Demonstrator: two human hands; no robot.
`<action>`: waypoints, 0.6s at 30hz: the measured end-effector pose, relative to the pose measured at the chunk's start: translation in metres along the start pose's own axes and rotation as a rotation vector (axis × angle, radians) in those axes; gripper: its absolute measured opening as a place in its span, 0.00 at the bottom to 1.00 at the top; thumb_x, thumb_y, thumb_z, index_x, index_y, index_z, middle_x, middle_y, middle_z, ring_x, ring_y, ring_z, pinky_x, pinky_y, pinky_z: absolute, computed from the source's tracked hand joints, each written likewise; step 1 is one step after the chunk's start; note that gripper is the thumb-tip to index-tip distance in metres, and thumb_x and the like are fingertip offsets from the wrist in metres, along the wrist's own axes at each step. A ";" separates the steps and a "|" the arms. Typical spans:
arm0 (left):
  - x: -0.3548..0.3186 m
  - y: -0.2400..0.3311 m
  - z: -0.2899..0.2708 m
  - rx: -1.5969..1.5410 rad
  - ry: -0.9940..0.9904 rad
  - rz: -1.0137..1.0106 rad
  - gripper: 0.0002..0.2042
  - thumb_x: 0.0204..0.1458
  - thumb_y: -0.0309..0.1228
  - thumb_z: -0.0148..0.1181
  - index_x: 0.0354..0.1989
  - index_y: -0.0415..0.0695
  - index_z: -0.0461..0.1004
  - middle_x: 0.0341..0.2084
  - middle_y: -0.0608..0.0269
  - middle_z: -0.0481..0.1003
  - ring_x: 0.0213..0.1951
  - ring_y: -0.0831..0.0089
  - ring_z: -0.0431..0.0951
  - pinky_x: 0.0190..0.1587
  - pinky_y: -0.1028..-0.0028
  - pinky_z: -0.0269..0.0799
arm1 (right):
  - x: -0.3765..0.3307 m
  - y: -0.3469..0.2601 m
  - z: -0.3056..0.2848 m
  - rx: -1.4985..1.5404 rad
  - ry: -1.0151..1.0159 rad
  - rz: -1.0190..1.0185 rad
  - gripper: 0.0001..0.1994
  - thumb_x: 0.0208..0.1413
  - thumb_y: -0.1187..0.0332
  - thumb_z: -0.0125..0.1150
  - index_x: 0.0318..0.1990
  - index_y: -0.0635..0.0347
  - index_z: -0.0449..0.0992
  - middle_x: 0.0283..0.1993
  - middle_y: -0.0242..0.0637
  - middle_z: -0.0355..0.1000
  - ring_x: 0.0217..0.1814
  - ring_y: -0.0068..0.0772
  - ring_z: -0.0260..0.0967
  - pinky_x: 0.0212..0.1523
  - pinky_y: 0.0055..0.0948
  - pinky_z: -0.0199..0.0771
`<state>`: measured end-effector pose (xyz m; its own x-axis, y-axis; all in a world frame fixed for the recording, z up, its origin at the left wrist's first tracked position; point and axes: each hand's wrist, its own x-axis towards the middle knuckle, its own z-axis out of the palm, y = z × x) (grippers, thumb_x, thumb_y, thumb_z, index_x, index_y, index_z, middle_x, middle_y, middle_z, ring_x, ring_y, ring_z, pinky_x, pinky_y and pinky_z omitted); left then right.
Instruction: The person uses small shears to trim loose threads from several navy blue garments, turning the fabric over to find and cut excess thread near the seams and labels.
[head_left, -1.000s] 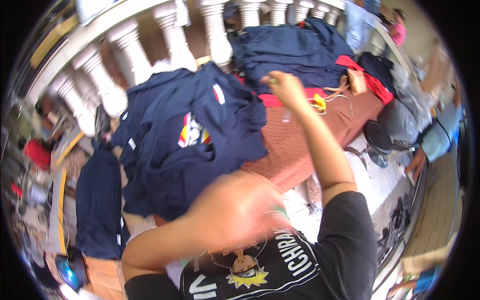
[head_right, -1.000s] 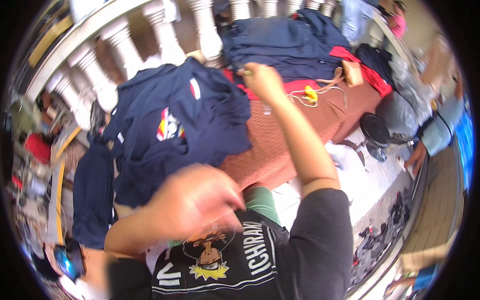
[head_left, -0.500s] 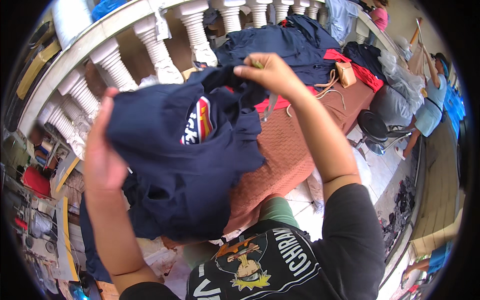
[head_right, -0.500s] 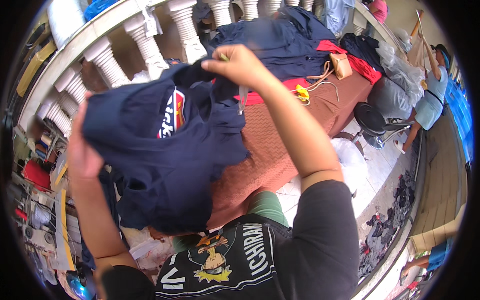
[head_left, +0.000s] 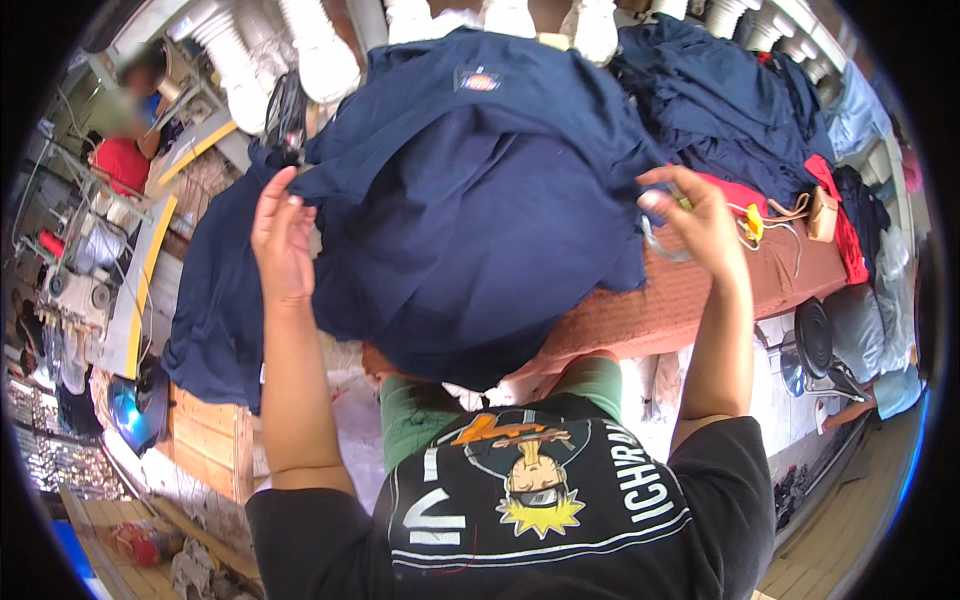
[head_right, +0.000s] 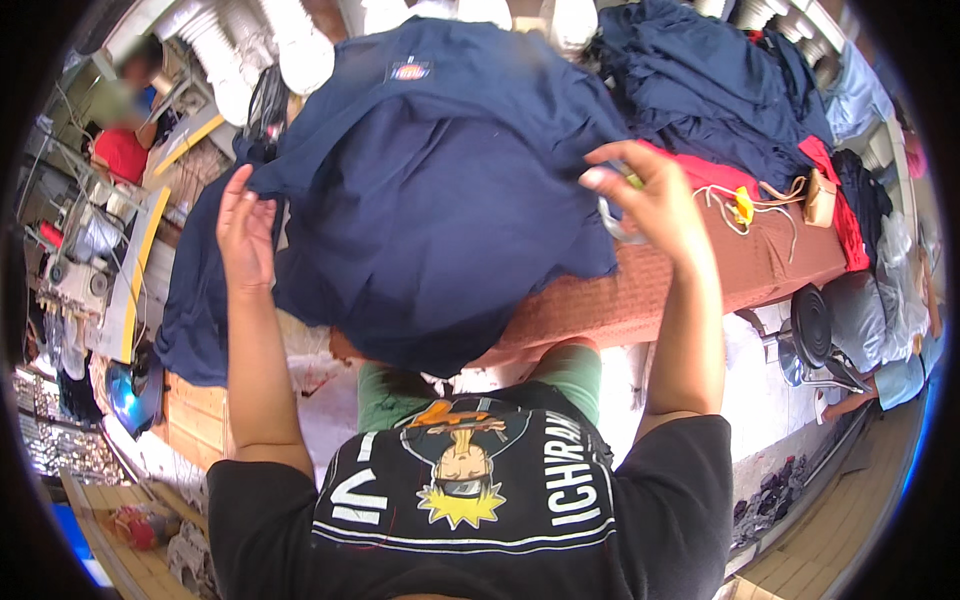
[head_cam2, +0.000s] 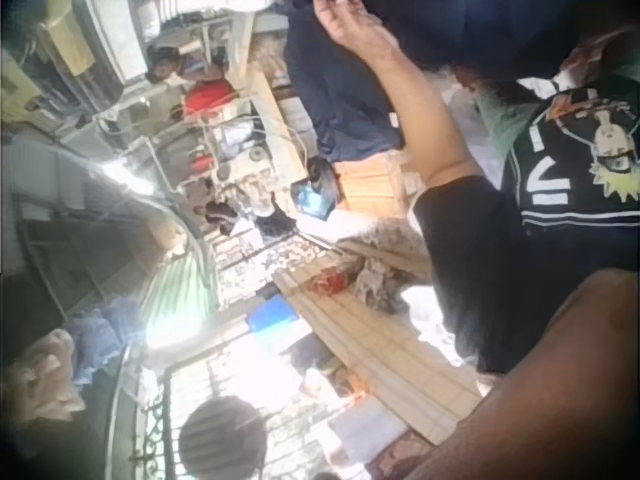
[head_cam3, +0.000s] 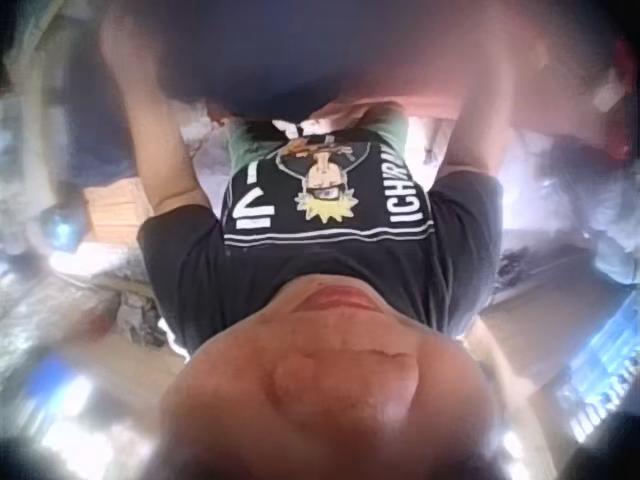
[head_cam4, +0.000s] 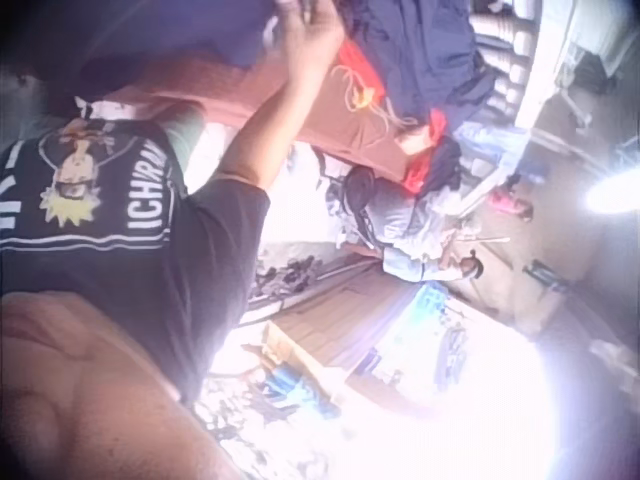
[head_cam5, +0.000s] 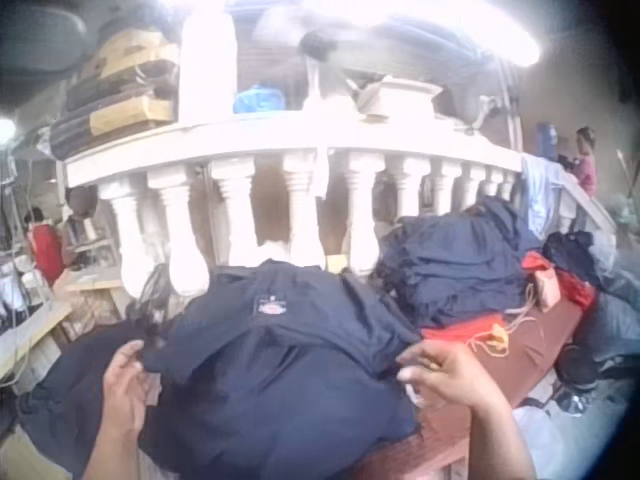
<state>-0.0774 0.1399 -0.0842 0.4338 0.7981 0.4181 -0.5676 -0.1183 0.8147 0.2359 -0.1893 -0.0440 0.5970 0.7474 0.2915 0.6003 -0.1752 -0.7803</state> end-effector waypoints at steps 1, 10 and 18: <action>-0.006 -0.007 -0.002 -0.002 0.003 -0.002 0.18 0.56 0.22 0.52 0.56 0.38 0.68 0.44 0.67 0.73 0.42 0.82 0.73 0.46 0.80 0.69 | 0.001 0.000 -0.006 0.035 0.029 -0.049 0.12 0.57 0.62 0.63 0.42 0.60 0.78 0.34 0.26 0.74 0.36 0.16 0.67 0.38 0.21 0.67; -0.012 -0.010 0.010 -0.042 -0.020 0.042 0.18 0.55 0.21 0.51 0.55 0.38 0.68 0.45 0.66 0.72 0.44 0.82 0.73 0.49 0.80 0.67 | 0.052 0.009 -0.002 -0.070 0.223 -0.092 0.27 0.46 0.54 0.73 0.50 0.63 0.78 0.33 0.33 0.75 0.35 0.21 0.70 0.42 0.23 0.70; 0.026 0.066 0.015 1.107 -0.230 0.258 0.16 0.47 0.17 0.53 0.45 0.42 0.79 0.33 0.72 0.74 0.30 0.81 0.70 0.35 0.79 0.67 | 0.077 -0.009 -0.024 0.118 0.251 -0.383 0.12 0.52 0.60 0.68 0.31 0.62 0.79 0.26 0.27 0.72 0.25 0.16 0.65 0.29 0.19 0.65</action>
<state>-0.0929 0.1442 -0.0130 0.5760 0.5620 0.5936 0.2154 -0.8048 0.5531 0.2890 -0.1455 -0.0009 0.4630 0.5634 0.6843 0.7465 0.1683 -0.6437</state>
